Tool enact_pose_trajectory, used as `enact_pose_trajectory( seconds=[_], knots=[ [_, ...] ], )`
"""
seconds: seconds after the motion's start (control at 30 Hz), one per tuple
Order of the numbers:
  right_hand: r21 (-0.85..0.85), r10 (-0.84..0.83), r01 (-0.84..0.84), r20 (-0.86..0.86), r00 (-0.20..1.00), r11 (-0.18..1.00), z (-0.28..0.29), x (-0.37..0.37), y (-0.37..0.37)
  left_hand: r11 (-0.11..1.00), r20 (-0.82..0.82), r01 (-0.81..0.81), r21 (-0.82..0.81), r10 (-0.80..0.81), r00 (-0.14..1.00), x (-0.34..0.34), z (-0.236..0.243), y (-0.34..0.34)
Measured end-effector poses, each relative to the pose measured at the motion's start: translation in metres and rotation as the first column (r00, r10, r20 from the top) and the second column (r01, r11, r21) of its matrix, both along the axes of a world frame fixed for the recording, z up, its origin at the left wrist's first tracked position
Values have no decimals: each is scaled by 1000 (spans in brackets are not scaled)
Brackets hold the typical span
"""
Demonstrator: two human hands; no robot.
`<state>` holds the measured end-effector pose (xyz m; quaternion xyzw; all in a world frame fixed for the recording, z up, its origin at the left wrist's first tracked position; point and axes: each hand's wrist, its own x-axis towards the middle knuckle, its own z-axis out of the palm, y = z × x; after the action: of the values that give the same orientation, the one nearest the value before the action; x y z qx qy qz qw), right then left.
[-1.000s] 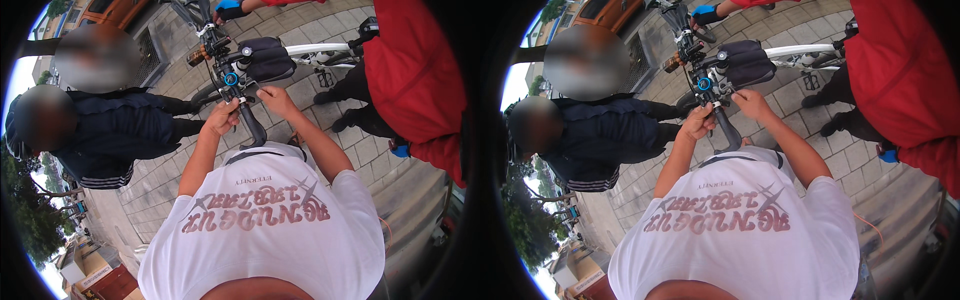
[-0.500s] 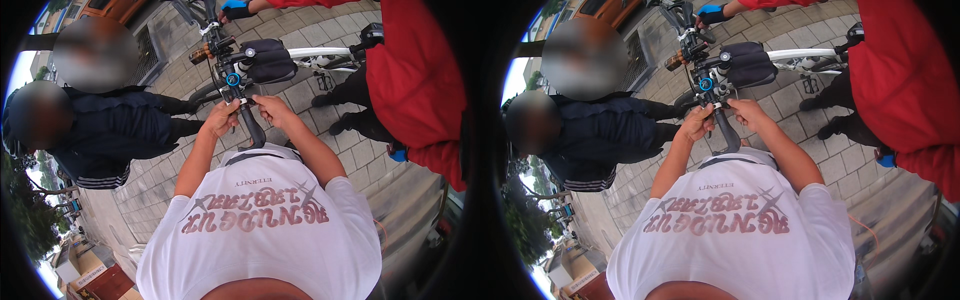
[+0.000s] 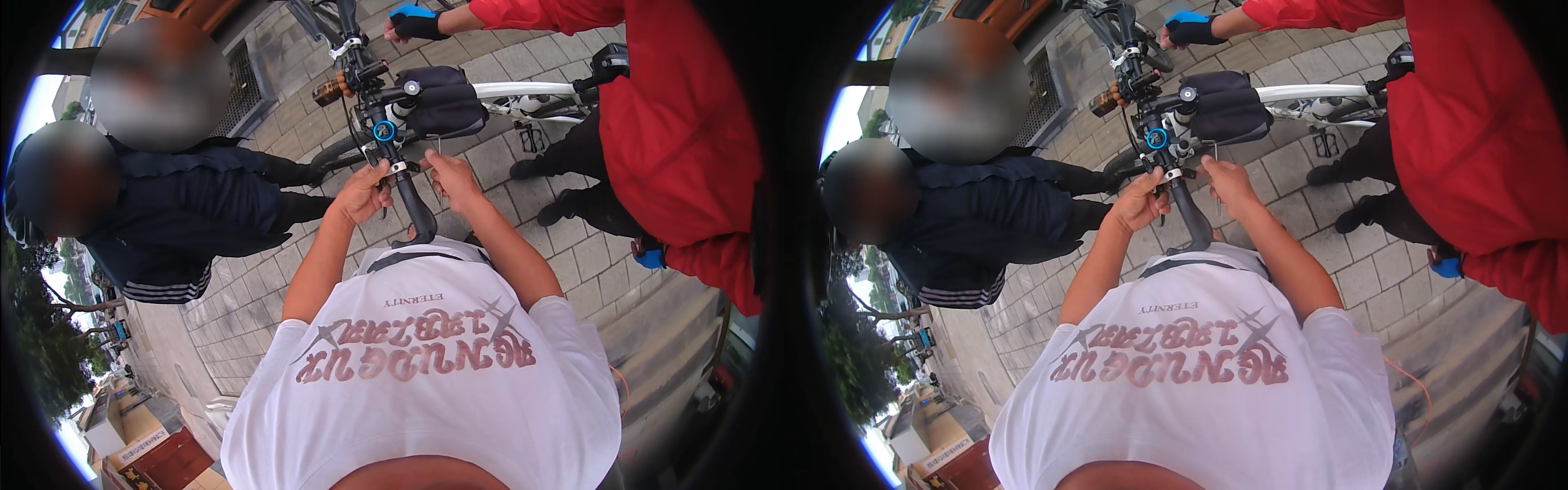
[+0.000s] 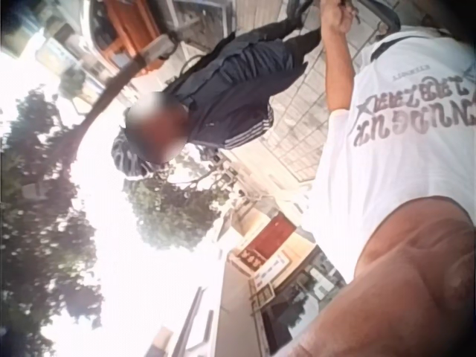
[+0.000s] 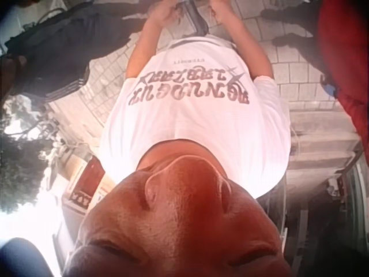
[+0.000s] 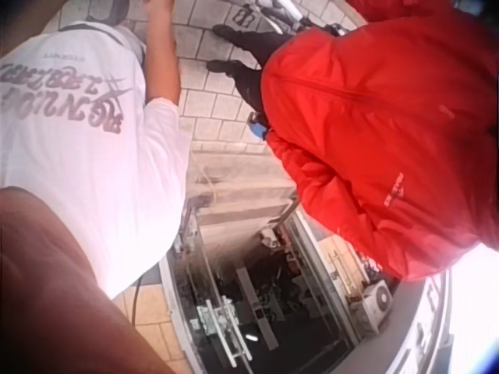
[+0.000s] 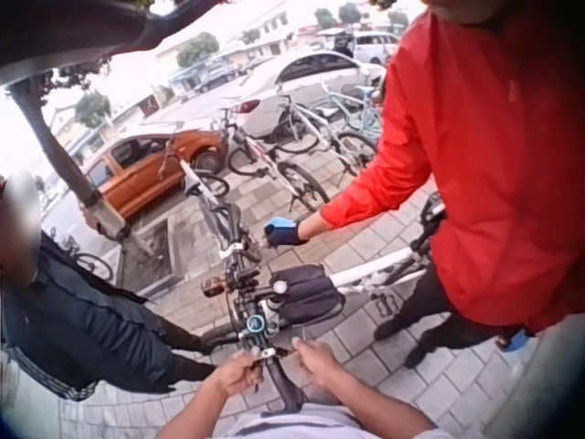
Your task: The person cuts open a wrapped bicycle tire with a knife, then moves to a bicycle and adjusts the handlebar stem and brake lever with a tool while another person assists. The person works on the handlebar area and interacts with the bike's components.
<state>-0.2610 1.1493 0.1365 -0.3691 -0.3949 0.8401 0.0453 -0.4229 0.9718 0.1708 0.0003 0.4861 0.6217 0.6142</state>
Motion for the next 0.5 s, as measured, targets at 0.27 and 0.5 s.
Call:
enact_pose_trajectory(
  seconds=[0.27,0.5],
  knots=[
    [776,84,47,-128,988,629,32,23,-17,986,178,-57,159,29,984,2,-8,-5],
    [698,96,1,-101,990,716,2,21,-10,983,168,-44,180,13,986,4,-5,-3]
  ],
)
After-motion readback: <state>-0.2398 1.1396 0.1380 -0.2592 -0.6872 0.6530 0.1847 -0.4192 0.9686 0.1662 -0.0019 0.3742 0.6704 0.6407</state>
